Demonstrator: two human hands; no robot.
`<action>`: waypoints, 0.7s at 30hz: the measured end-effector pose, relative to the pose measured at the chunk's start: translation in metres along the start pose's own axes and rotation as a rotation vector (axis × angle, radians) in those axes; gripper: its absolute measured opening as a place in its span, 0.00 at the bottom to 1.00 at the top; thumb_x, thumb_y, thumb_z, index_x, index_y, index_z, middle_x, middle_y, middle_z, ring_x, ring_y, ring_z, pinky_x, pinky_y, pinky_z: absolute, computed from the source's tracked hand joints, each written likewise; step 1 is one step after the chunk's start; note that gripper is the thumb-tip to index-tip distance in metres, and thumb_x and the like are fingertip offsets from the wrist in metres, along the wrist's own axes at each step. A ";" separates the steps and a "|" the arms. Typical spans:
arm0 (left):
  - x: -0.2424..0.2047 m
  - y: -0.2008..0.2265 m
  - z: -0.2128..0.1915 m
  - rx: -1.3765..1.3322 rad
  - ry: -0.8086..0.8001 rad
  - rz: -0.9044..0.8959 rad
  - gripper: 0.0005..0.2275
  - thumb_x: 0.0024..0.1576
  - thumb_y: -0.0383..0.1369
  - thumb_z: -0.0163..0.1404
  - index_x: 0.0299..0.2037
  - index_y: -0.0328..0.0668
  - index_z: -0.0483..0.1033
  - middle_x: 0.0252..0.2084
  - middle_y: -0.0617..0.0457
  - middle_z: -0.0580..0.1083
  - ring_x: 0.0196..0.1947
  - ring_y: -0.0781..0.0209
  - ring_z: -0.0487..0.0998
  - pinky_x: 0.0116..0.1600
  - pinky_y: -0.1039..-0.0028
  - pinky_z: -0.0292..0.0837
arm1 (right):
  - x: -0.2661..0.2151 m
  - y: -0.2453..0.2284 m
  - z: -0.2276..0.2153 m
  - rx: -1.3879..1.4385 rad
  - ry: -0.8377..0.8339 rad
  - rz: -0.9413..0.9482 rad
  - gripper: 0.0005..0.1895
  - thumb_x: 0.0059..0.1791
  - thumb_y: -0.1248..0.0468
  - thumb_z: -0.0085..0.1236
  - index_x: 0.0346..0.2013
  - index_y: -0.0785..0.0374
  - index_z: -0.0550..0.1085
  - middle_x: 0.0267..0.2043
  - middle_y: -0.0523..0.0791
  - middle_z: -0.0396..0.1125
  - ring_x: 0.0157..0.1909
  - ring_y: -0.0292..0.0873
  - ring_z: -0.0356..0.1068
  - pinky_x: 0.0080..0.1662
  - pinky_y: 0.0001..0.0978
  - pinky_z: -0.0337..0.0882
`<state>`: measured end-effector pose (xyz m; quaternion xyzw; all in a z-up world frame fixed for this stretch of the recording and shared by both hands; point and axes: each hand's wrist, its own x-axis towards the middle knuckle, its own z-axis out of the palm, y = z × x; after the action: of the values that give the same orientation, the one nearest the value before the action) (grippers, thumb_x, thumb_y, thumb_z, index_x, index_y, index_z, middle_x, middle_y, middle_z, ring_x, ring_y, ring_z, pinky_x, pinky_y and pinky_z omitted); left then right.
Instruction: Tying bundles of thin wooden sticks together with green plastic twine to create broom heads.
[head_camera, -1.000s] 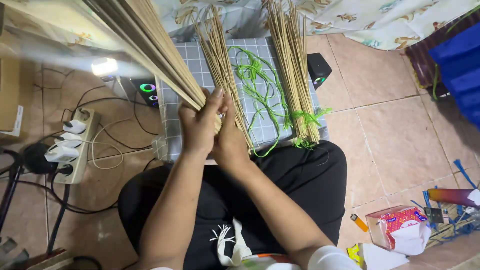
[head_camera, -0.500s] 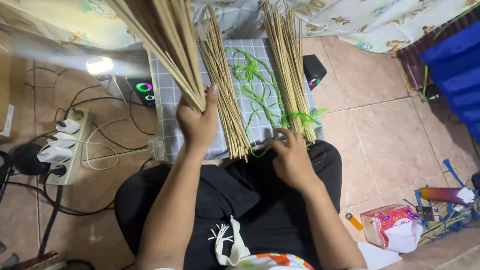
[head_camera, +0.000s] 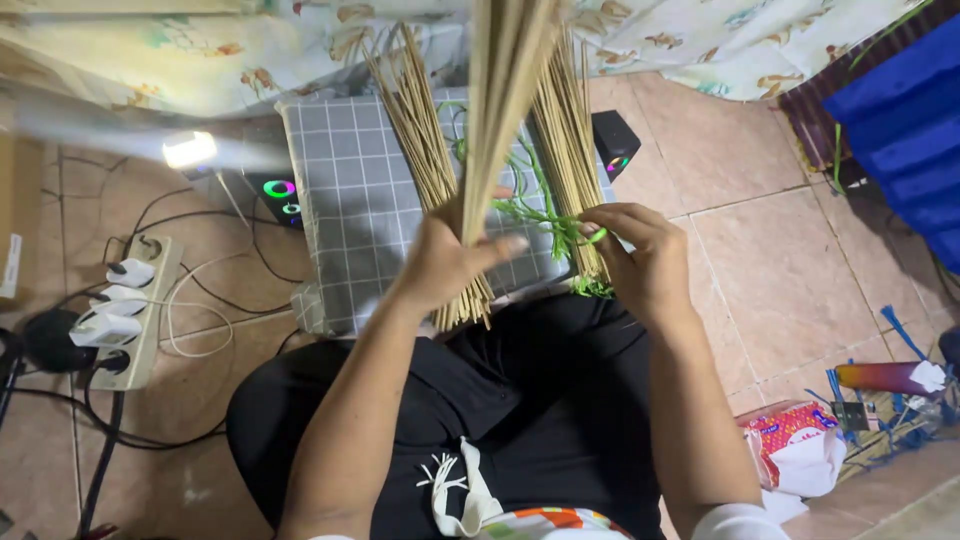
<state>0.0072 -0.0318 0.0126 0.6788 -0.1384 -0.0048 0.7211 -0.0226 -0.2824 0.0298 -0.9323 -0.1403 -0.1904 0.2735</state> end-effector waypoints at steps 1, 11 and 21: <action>-0.003 0.003 0.001 -0.061 -0.146 0.044 0.21 0.53 0.36 0.64 0.53 0.33 0.76 0.20 0.52 0.70 0.16 0.67 0.70 0.27 0.76 0.73 | 0.007 -0.014 -0.003 -0.002 0.016 -0.054 0.05 0.52 0.62 0.65 0.41 0.47 0.83 0.42 0.39 0.76 0.47 0.49 0.77 0.51 0.39 0.73; 0.009 -0.042 -0.023 -0.192 -0.070 -0.091 0.08 0.61 0.33 0.55 0.39 0.36 0.73 0.18 0.55 0.68 0.14 0.69 0.70 0.20 0.81 0.66 | 0.070 -0.005 0.002 0.207 0.002 -0.160 0.03 0.55 0.69 0.65 0.42 0.60 0.83 0.28 0.45 0.68 0.31 0.45 0.69 0.41 0.37 0.70; -0.001 -0.016 -0.083 -0.425 0.246 -0.015 0.07 0.60 0.34 0.57 0.39 0.39 0.76 0.27 0.52 0.75 0.13 0.73 0.62 0.18 0.85 0.56 | 0.072 0.032 -0.079 0.525 -0.100 0.231 0.11 0.53 0.75 0.55 0.49 0.65 0.78 0.31 0.41 0.68 0.23 0.28 0.58 0.25 0.15 0.57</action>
<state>0.0261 0.0480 -0.0065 0.5085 -0.0402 0.0434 0.8591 0.0311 -0.3413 0.1081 -0.8478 -0.0912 -0.0691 0.5178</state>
